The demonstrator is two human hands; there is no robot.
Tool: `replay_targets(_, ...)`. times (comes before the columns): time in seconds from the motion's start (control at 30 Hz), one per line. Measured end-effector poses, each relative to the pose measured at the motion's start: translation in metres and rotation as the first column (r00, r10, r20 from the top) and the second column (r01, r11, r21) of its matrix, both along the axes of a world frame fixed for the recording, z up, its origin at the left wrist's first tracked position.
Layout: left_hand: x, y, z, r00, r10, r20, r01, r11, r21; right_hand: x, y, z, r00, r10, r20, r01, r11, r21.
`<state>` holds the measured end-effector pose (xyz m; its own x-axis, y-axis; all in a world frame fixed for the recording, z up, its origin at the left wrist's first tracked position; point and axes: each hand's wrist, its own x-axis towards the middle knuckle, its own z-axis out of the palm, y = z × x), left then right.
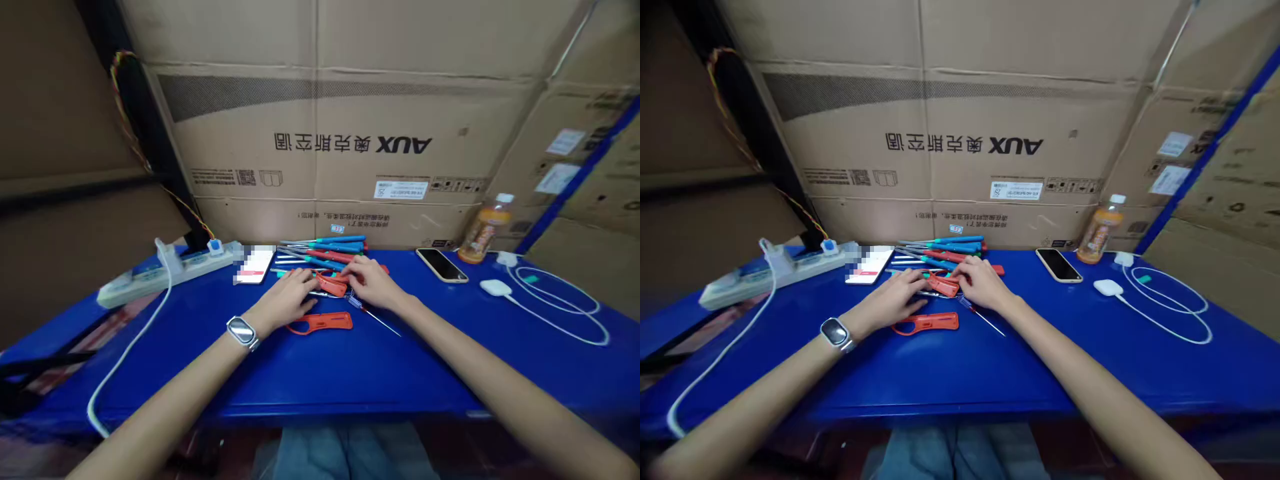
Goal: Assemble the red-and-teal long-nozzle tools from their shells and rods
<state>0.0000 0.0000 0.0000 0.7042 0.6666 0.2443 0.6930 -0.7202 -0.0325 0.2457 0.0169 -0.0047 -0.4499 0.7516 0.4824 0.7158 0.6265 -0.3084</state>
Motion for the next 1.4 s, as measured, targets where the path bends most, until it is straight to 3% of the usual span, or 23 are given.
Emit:
replay_targets(0.13,0.022,0.010,0.005,0.999,-0.042,-0.032,0.041,0.999,-0.024,0.021,-0.016,-0.004,1.000,0.012,0.007,-0.012,0.998,-0.055)
replay_targets(0.23,0.027,0.013,0.003,0.994,-0.106,0.011,0.106,0.994,-0.013,0.020,-0.024,-0.006,0.999,0.036,-0.010,-0.037,0.996,-0.083)
replay_targets(0.43,0.018,0.006,0.001,0.988,-0.114,0.100,0.117,0.993,-0.026,-0.001,-0.026,-0.004,0.999,0.034,0.025,-0.032,0.998,-0.054)
replay_targets(0.63,0.011,-0.002,0.007,0.938,-0.093,0.335,0.133,0.986,-0.099,-0.009,-0.021,0.000,0.997,0.072,0.003,-0.072,0.997,-0.014)
replay_targets(0.93,0.006,-0.002,0.017,0.870,-0.139,0.474,0.142,0.989,0.028,-0.022,-0.015,0.014,0.979,0.109,-0.172,-0.115,0.993,-0.026)
replay_targets(1.13,-0.002,-0.003,0.023,0.788,-0.047,0.614,0.088,0.995,-0.036,-0.019,-0.026,0.002,0.956,0.142,-0.256,-0.175,0.978,-0.112)
replay_targets(1.3,-0.009,-0.006,0.023,0.762,0.019,0.647,0.088,0.987,-0.132,-0.027,-0.034,0.002,0.841,0.138,-0.523,-0.301,0.923,-0.241)
replay_targets(1.4,-0.013,-0.009,0.023,0.737,0.064,0.673,0.092,0.977,-0.193,-0.034,-0.038,0.003,0.842,0.169,-0.512,-0.326,0.916,-0.234)
